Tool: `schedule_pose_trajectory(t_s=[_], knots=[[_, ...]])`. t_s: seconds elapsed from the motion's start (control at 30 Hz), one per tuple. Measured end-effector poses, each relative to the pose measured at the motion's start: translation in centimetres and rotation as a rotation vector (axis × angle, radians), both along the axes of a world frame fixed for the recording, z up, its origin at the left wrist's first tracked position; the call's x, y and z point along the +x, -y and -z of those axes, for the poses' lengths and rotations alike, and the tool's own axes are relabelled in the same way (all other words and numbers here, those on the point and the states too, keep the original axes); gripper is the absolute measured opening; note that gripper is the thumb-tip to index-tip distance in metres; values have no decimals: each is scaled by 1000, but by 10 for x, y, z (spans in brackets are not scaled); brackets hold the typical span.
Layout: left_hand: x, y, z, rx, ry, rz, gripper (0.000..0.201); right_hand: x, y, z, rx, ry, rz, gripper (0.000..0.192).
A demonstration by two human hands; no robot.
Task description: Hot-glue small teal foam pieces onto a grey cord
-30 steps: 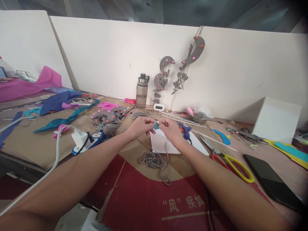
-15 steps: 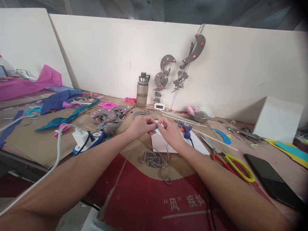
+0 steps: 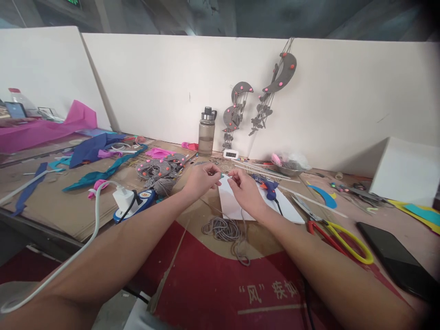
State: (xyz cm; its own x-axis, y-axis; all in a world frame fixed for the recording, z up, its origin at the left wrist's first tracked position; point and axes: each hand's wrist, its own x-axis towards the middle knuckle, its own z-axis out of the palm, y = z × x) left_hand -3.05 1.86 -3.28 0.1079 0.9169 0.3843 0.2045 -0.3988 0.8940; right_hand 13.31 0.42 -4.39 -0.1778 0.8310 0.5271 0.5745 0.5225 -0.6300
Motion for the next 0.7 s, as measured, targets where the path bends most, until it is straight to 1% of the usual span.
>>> schedule_pose_trajectory(t_s=[0.17,0.3,0.43,0.53,0.57,0.63,0.7], knots=[[-8,-12,1,12,162,-107,10,-3,8,-8,-59,7,-10,18],[-15,-23,2,6,333,-137,14,0,16,-21,-152,-18,-18,22],[-25,-30,-7,19,547,-194,16,8,29,-37,-202,-61,-28,23],[-35,-34,-17,58,673,-232,17,12,48,-48,-258,-129,-43,25],[-38,-35,-19,72,713,-256,17,12,55,-49,-283,-125,-69,26],[-42,-36,-21,64,762,-248,17,12,68,-51,-295,-2,-166,28],[-42,-36,-20,67,782,-230,18,16,75,-51,-233,200,-230,32]])
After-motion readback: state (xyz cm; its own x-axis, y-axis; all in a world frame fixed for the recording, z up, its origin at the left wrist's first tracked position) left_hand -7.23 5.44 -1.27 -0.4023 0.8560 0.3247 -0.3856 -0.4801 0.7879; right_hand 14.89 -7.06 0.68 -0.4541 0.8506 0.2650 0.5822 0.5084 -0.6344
